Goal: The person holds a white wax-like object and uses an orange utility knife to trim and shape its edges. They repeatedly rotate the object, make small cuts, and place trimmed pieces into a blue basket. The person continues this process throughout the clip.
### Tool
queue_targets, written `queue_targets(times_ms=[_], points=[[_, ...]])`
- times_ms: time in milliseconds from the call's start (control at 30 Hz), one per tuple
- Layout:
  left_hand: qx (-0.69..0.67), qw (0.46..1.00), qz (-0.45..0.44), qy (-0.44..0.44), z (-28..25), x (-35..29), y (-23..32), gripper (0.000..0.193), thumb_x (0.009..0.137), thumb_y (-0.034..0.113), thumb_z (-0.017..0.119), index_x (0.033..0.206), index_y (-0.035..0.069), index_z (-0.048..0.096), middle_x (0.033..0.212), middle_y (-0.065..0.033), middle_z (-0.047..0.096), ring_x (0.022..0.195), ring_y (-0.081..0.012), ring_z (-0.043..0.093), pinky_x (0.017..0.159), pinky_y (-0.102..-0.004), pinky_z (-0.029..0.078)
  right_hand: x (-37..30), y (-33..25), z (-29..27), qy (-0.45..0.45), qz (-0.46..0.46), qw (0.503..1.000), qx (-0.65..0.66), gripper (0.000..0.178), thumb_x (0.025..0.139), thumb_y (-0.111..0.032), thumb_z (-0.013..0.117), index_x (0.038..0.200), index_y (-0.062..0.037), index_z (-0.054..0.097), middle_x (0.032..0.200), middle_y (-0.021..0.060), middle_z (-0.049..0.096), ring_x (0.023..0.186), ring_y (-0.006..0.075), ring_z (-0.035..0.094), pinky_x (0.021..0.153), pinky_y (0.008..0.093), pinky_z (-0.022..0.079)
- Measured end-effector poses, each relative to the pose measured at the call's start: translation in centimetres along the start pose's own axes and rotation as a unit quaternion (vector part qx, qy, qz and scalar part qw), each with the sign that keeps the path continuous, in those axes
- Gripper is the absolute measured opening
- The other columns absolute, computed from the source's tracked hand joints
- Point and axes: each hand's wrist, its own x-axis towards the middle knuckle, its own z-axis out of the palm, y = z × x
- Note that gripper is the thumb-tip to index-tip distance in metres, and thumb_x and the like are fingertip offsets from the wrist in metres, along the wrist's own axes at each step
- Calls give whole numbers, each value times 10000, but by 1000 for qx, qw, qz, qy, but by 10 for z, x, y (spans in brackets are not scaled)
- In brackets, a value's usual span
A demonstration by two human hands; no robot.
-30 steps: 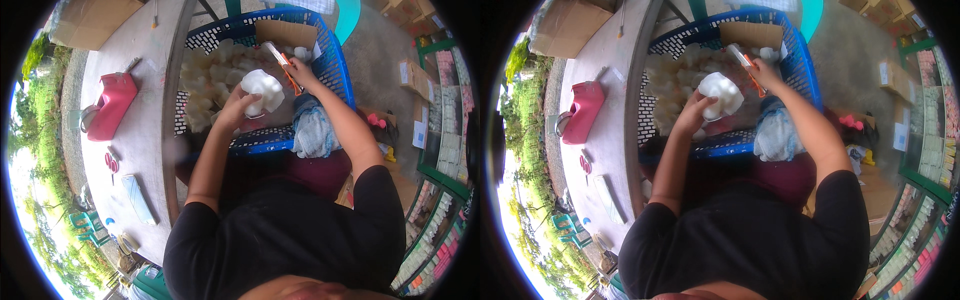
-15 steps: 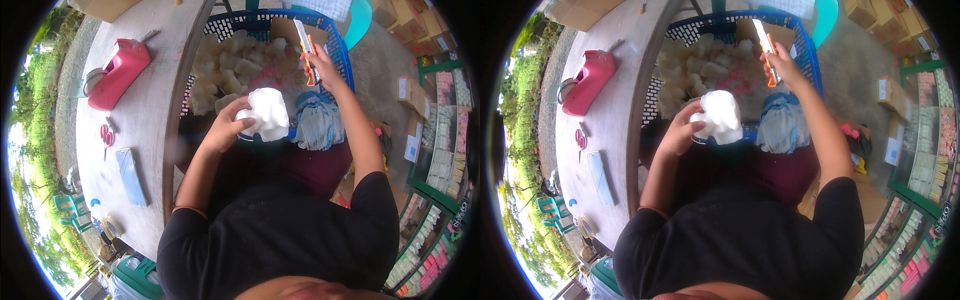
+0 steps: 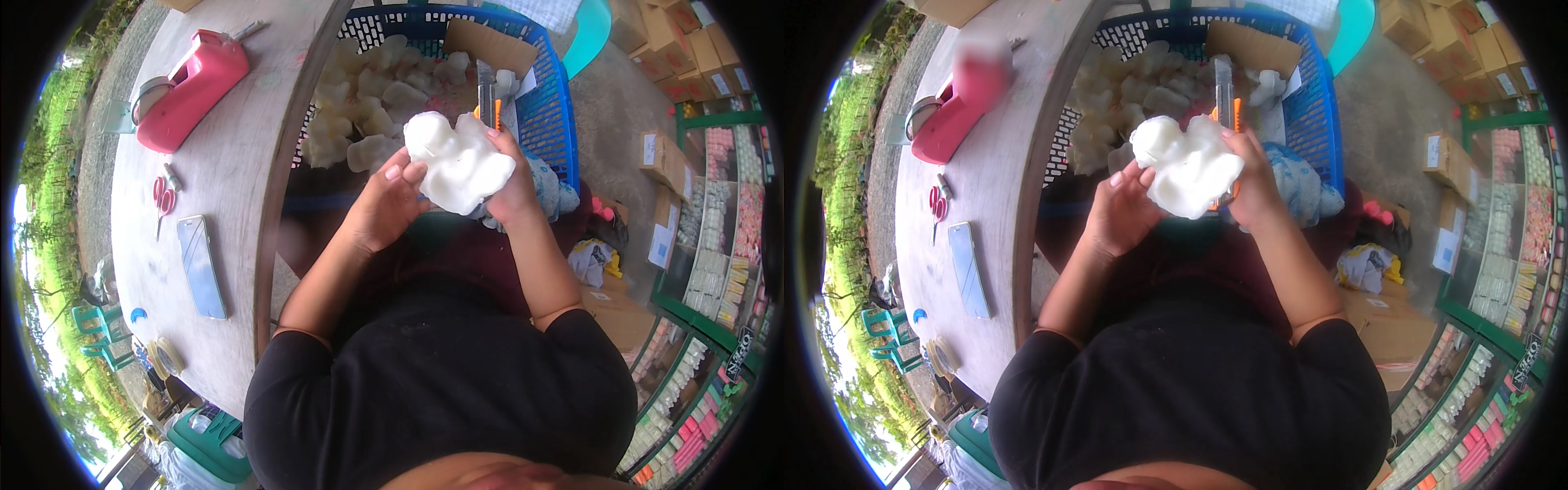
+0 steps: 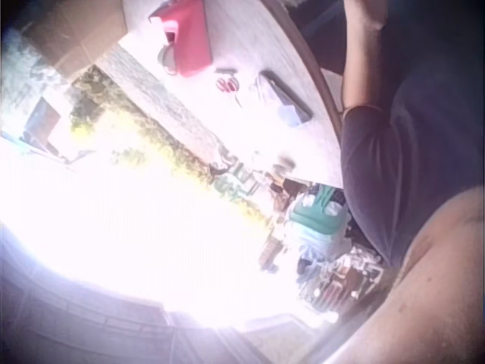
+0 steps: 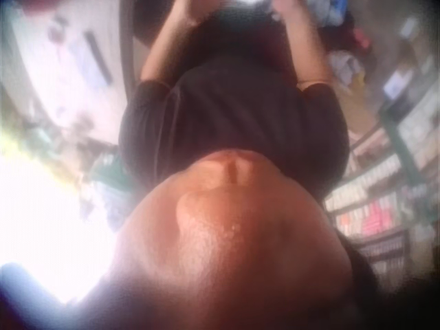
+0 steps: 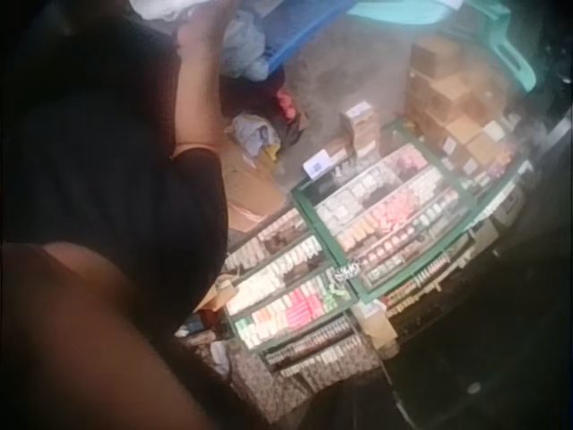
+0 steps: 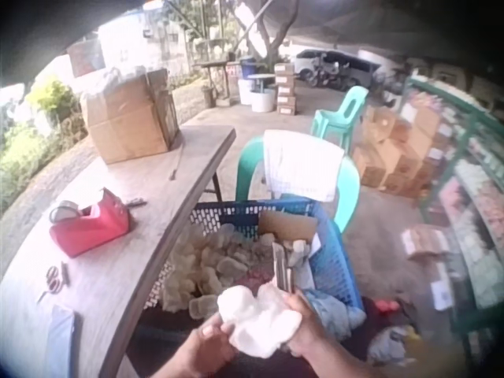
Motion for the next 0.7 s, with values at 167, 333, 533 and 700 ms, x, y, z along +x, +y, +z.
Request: queue_targets(times_ms=[167, 333, 533, 700], points=[[-28, 996, 21, 78, -5, 9, -11, 612, 784, 245, 682, 1280, 66, 372, 1206, -95, 507, 1157, -234, 474, 976, -412, 373, -13, 0, 22, 11, -112, 994, 2, 393, 885, -234, 522, 1211, -52, 400, 1030, 54, 516, 971, 137, 523, 843, 285, 425], [-39, 992, 47, 106, -13, 8, -5, 579, 771, 216, 704, 1237, 57, 399, 1164, -102, 528, 1083, -233, 534, 926, -381, 430, -19, -12, 6, -19, -172, 976, -132, 168, 875, -145, 520, 990, -59, 432, 917, 72, 519, 778, 145, 567, 765, 309, 458], [13, 982, 139, 129, 0, 4, 0, 563, 751, 128, 697, 1229, 43, 413, 1135, -101, 541, 1060, -228, 545, 890, -385, 461, -29, -10, -2, -72, -146, 962, -218, 170, 904, -195, 495, 978, -42, 483, 761, 31, 511, 663, 90, 520, 605, 226, 428], [28, 974, 182, 130, 16, 1, 5, 476, 761, 86, 675, 1182, 37, 458, 1099, -107, 552, 1027, -235, 561, 878, -396, 464, -29, 2, -1, -32, -204, 939, -273, 354, 898, -305, 429, 1109, -31, 504, 696, 3, 472, 630, 67, 435, 582, 206, 356]])
